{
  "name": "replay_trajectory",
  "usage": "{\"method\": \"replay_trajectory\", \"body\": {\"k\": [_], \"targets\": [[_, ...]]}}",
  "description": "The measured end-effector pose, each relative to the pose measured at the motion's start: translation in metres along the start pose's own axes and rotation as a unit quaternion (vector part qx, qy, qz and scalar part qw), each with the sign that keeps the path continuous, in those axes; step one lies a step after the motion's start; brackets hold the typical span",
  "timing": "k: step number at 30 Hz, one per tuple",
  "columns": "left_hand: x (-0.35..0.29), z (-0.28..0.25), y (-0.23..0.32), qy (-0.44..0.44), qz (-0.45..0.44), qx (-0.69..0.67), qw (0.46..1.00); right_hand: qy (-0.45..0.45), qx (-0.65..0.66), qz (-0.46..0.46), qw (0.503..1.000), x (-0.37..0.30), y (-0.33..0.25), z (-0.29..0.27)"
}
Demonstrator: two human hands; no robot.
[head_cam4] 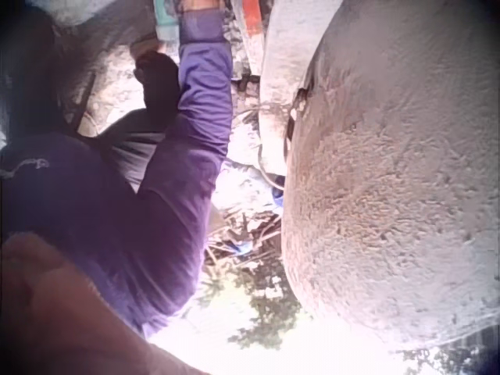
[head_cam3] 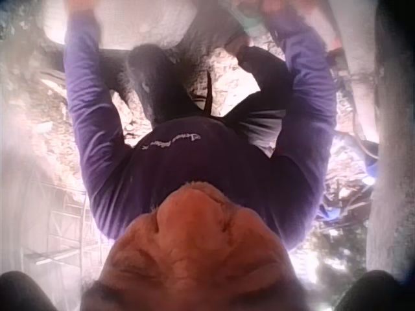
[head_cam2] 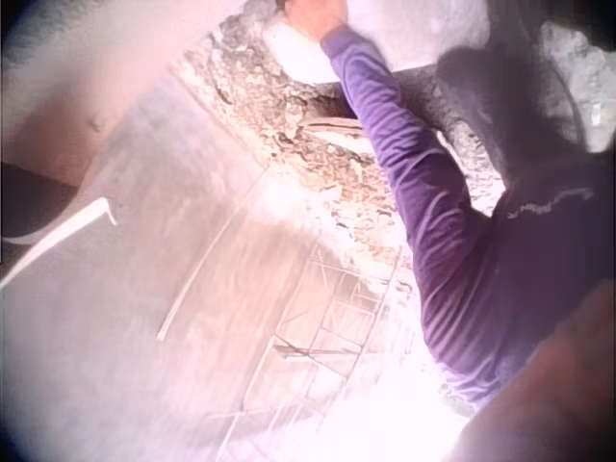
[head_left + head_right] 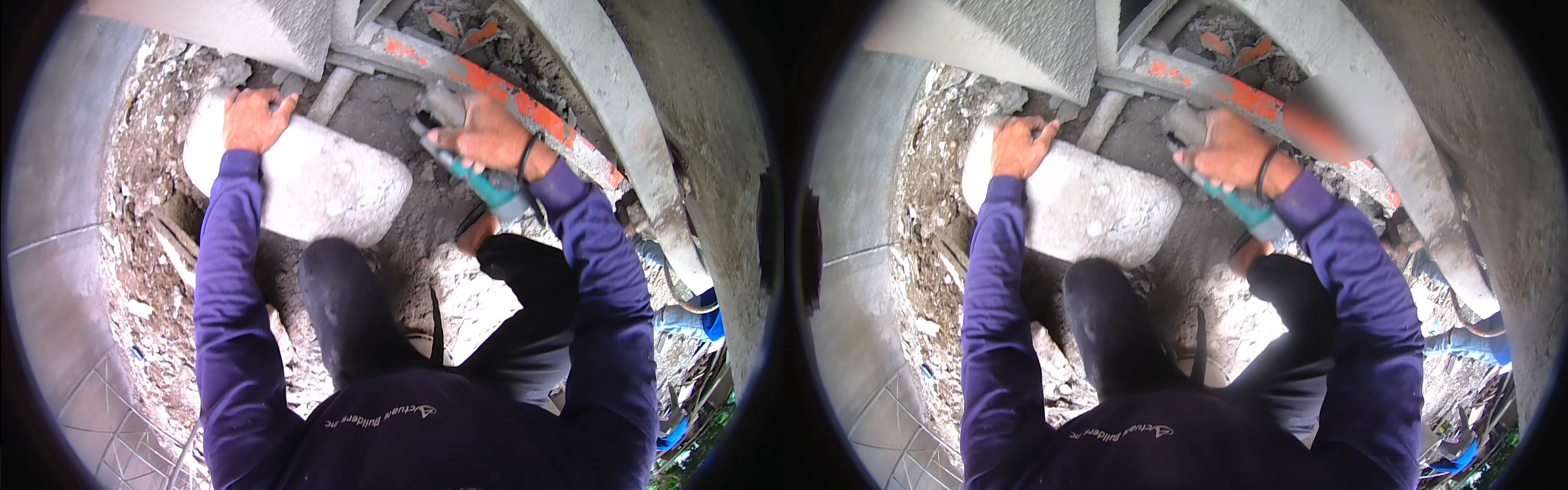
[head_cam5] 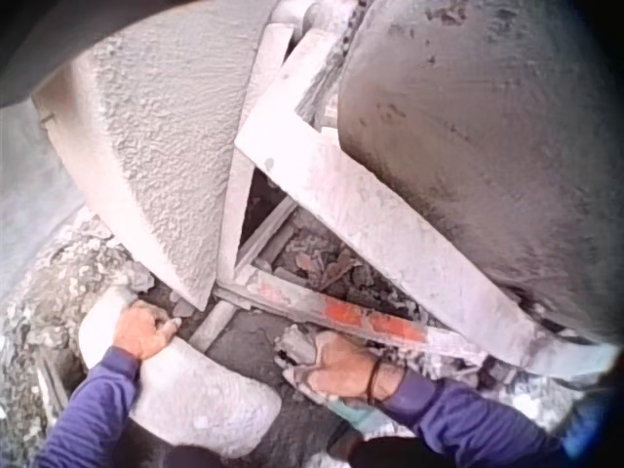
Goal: The person kneels on the ground and uses a handheld angle grinder to smooth the surface of a large, curved stone object. They hold the stone steady with one hand while operating the tool with the other, repeatedly grinding the same area.
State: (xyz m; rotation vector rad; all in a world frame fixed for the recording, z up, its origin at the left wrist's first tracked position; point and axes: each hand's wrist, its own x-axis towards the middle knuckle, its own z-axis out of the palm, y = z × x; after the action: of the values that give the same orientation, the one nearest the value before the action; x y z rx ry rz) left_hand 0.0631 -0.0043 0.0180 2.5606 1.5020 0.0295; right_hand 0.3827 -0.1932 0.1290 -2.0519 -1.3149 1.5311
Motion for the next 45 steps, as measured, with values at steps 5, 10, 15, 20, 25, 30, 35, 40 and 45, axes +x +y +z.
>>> {"method": "replay_trajectory", "body": {"k": [5,10,15,20,25,30,35,40,45], "targets": [[-0.004,-0.008,0.010,0.036,0.025,-0.050,0.998,0.075,0.027,-0.072,0.994,-0.019,0.024,0.023],[-0.001,-0.004,0.016,0.081,0.058,-0.053,0.994,0.071,-0.009,-0.049,0.996,-0.036,0.039,0.025],[-0.009,0.001,0.031,0.118,0.147,-0.128,0.974,0.078,0.082,-0.024,0.993,-0.049,0.029,0.013],[-0.004,-0.011,0.122,-0.090,0.232,-0.512,0.822,0.087,0.221,-0.022,0.971,-0.068,-0.002,-0.010],[0.047,-0.016,0.180,-0.192,0.397,-0.585,0.681,0.080,0.260,-0.095,0.958,-0.062,-0.008,-0.013],[0.072,-0.033,0.160,-0.291,0.356,-0.476,0.749,0.041,0.214,-0.148,0.965,-0.013,-0.019,-0.012],[0.088,0.019,0.132,-0.237,0.262,-0.532,0.770,-0.046,0.132,-0.045,0.989,0.089,0.004,-0.002],[0.101,0.034,0.131,-0.132,0.171,-0.458,0.862,-0.010,0.126,-0.088,0.988,0.122,0.001,-0.010],[0.096,0.031,0.153,-0.130,0.155,-0.552,0.809,0.029,0.152,-0.094,0.983,0.115,0.005,-0.002]]}}
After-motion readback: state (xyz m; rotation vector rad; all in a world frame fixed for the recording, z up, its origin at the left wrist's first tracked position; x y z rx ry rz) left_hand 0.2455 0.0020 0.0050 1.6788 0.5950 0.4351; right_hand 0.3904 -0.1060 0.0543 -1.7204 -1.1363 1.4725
